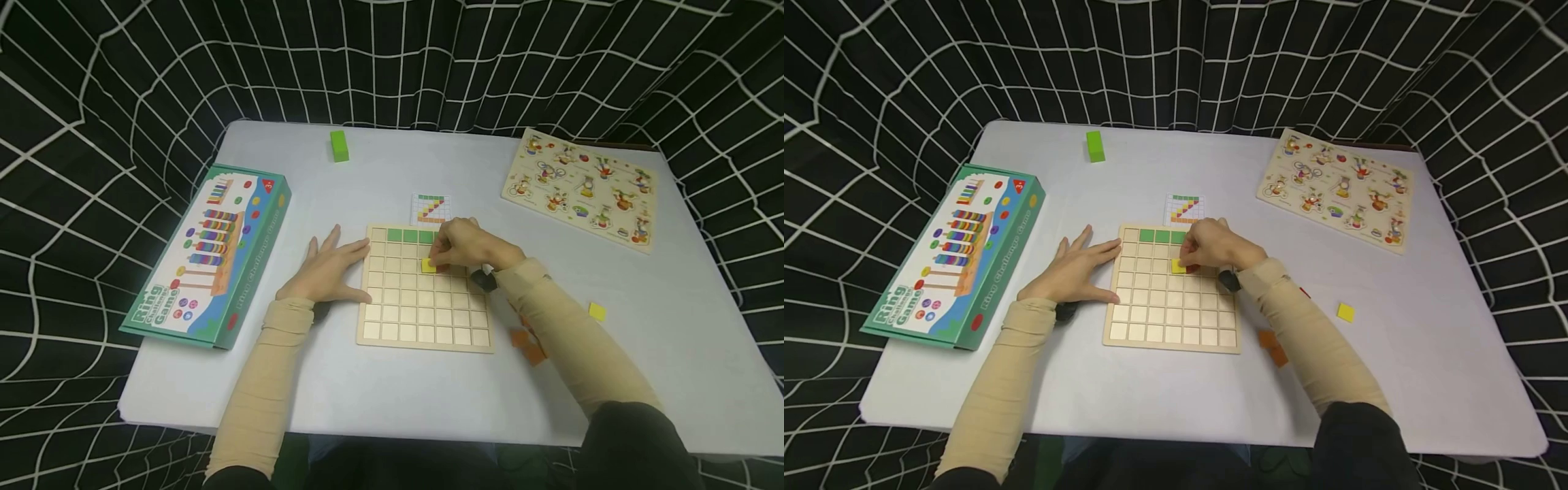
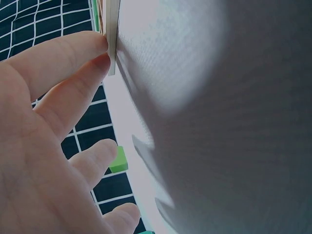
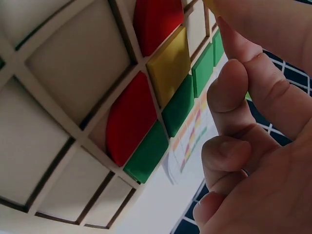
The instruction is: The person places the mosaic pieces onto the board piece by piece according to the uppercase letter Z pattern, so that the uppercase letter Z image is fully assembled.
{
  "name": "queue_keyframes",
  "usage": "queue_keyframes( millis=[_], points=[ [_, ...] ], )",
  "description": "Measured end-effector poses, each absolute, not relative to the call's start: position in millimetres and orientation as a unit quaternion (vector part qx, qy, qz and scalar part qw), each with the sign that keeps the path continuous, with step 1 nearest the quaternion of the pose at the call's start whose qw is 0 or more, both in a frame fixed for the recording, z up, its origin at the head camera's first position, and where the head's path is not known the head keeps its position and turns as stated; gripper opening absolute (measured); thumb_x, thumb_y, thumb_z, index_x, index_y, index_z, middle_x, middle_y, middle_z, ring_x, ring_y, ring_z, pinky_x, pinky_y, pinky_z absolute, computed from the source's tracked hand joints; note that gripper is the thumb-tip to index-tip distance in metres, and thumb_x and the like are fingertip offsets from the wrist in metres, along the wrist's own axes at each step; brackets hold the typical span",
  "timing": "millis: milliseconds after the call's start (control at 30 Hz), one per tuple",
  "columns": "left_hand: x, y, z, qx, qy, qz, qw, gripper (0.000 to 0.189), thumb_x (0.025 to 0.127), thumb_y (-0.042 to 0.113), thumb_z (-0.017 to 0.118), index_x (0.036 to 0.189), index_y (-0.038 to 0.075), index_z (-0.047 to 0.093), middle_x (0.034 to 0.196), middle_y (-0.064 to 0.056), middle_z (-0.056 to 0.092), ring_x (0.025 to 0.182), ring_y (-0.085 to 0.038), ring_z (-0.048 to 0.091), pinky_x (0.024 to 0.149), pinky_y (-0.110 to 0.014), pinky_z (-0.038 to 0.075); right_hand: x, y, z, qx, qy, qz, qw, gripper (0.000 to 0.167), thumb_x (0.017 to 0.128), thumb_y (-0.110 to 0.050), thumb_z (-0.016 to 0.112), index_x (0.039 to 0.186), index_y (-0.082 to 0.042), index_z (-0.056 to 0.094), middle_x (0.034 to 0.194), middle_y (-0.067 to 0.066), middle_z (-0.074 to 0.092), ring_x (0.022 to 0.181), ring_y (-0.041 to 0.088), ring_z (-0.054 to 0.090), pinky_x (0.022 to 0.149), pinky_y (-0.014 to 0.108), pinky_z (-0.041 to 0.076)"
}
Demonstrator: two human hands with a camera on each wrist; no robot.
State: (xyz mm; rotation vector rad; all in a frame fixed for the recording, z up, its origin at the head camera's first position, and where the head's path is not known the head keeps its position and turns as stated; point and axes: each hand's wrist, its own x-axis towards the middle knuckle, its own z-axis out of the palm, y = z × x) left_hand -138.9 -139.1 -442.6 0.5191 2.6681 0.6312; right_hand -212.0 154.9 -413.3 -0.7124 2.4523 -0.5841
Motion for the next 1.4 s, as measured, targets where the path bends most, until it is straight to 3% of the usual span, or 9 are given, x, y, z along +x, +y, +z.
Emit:
queue_keyframes(
  millis=[167, 367, 600, 933, 1167, 1400],
  points=[
    [-139, -139, -442, 0.183, 0.942, 0.224, 0.173, 0.104, 0.074, 0.054, 0.088, 0.159, 0.017, 0.04, 0.171, 0.005, 0.031, 0.163, -0.042, -0.005, 0.123, -0.079, 0.0, -213, 152, -414, -0.263, 0.911, -0.199, 0.248, 0.011, 0.09, -0.024, 0.08, 0.083, -0.016, 0.079, 0.078, -0.002, 0.078, 0.112, 0.022, 0.063, 0.108, 0.051, 0.028],
    [-139, -139, -442, 0.183, 0.941, 0.224, 0.174, 0.105, 0.073, 0.054, 0.088, 0.159, 0.017, 0.04, 0.171, 0.005, 0.031, 0.163, -0.042, -0.005, 0.122, -0.079, 0.0, -211, 151, -417, -0.269, 0.919, -0.186, 0.222, 0.015, 0.089, -0.028, 0.081, 0.081, -0.016, 0.079, 0.088, 0.001, 0.078, 0.102, 0.023, 0.062, 0.098, 0.047, 0.03],
    [-139, -139, -442, 0.184, 0.941, 0.222, 0.177, 0.105, 0.074, 0.054, 0.088, 0.159, 0.017, 0.04, 0.172, 0.005, 0.03, 0.163, -0.042, -0.005, 0.122, -0.08, 0.0, -208, 156, -418, -0.275, 0.917, -0.194, 0.215, 0.021, 0.078, -0.027, 0.09, 0.092, -0.013, 0.082, 0.096, 0.004, 0.075, 0.093, 0.021, 0.062, 0.094, 0.043, 0.032],
    [-140, -140, -442, 0.183, 0.942, 0.217, 0.177, 0.104, 0.074, 0.054, 0.088, 0.159, 0.017, 0.041, 0.172, 0.005, 0.031, 0.163, -0.042, -0.005, 0.122, -0.079, 0.0, -209, 162, -414, -0.275, 0.916, -0.205, 0.208, 0.025, 0.077, -0.028, 0.091, 0.096, -0.013, 0.084, 0.094, 0.005, 0.073, 0.093, 0.022, 0.056, 0.097, 0.048, 0.031],
    [-139, -140, -441, 0.185, 0.942, 0.218, 0.175, 0.103, 0.075, 0.053, 0.088, 0.159, 0.017, 0.041, 0.171, 0.005, 0.031, 0.163, -0.043, -0.004, 0.122, -0.08, 0.001, -204, 192, -410, -0.256, 0.923, -0.198, 0.21, 0.023, 0.08, -0.027, 0.089, 0.097, -0.012, 0.084, 0.093, 0.007, 0.073, 0.089, 0.022, 0.057, 0.101, 0.051, 0.034],
    [-140, -138, -443, 0.188, 0.941, 0.217, 0.178, 0.104, 0.075, 0.054, 0.087, 0.16, 0.016, 0.04, 0.172, 0.004, 0.029, 0.163, -0.044, -0.004, 0.122, -0.08, 0.0, -190, 236, -409, -0.215, 0.931, -0.194, 0.221, 0.028, 0.083, -0.028, 0.086, 0.105, -0.01, 0.082, 0.1, 0.009, 0.073, 0.096, 0.025, 0.06, 0.105, 0.057, 0.034]
  ],
)
